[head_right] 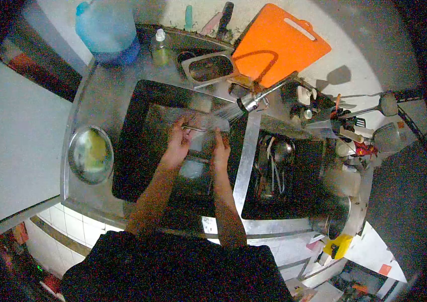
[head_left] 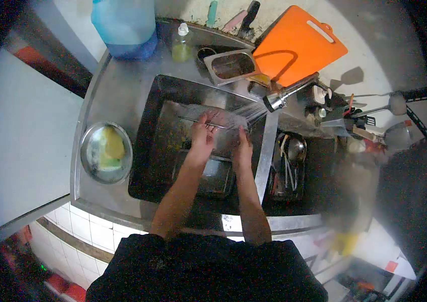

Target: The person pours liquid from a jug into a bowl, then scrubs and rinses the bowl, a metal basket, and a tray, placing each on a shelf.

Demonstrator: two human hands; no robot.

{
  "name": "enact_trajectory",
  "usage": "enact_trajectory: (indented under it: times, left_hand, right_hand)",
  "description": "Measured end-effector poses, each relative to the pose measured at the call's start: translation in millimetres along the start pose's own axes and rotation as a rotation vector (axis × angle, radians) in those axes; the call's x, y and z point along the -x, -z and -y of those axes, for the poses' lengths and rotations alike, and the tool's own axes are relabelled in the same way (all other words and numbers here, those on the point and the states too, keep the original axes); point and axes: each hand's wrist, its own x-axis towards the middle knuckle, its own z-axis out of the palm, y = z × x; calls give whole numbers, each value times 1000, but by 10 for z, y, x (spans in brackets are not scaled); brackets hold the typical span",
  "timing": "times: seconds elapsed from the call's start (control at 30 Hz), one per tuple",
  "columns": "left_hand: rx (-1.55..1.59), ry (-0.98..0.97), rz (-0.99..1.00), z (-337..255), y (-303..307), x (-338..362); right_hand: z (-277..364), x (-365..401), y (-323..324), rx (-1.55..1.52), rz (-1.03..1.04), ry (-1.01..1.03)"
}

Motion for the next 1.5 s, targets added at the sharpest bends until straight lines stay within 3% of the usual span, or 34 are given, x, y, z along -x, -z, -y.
enact_trajectory:
  times: [0.03,0.1,0.13,0.2,0.3,0.37,0.43,0.5,0.53,0.6,0.73,0.83,0.9,1.03,1.5]
  left_hand:
    - [-37,-38,44,-18,4,100]
    - [-79,-72,86,-29,61,179]
    - [-2,-52,57,-32,119,171]
    - [75,-35,32,-116,269,133]
    - [71,102,80,-260,565,104]
    - [134,-80,3,-245,689,73]
    - [136,-52,-45,-270,804,33]
    - [107,27,133,-286,882,42]
    - [109,23,130,-311,765,103]
    - [0,8,-72,-307,585,182]
    - [22,-19,-58,-262,619,105]
    - [-20,27,-62,-267,660,98]
    - [28,-7,40,-268,617,111]
    - [11,47,-53,-323,582,202]
    - [-73,96,61,-386,509,303]
  right_hand:
    - [-17,-18,1,-2,0,0]
    - [-98,-79,15,-215,17,-290]
    - [-146,-126,23,-219,14,-291]
    - [-202,-250,0,-384,280,-237]
    - [-148,-187,-200,-483,233,-183]
    - [-186,-62,-333,-448,210,-130]
    - [-283,14,-369,-412,182,-75]
    - [-361,69,-353,-431,167,-163]
    - [-374,64,-315,-429,170,-167]
    - [-364,76,-232,-409,249,-117]
    - [-323,166,-196,-462,154,-131]
    - [-316,146,-116,-444,216,-135]
    - [-311,119,-99,-421,289,-141]
    - [-307,181,-129,-421,232,-144]
    - [-399,204,17,-444,269,-131]
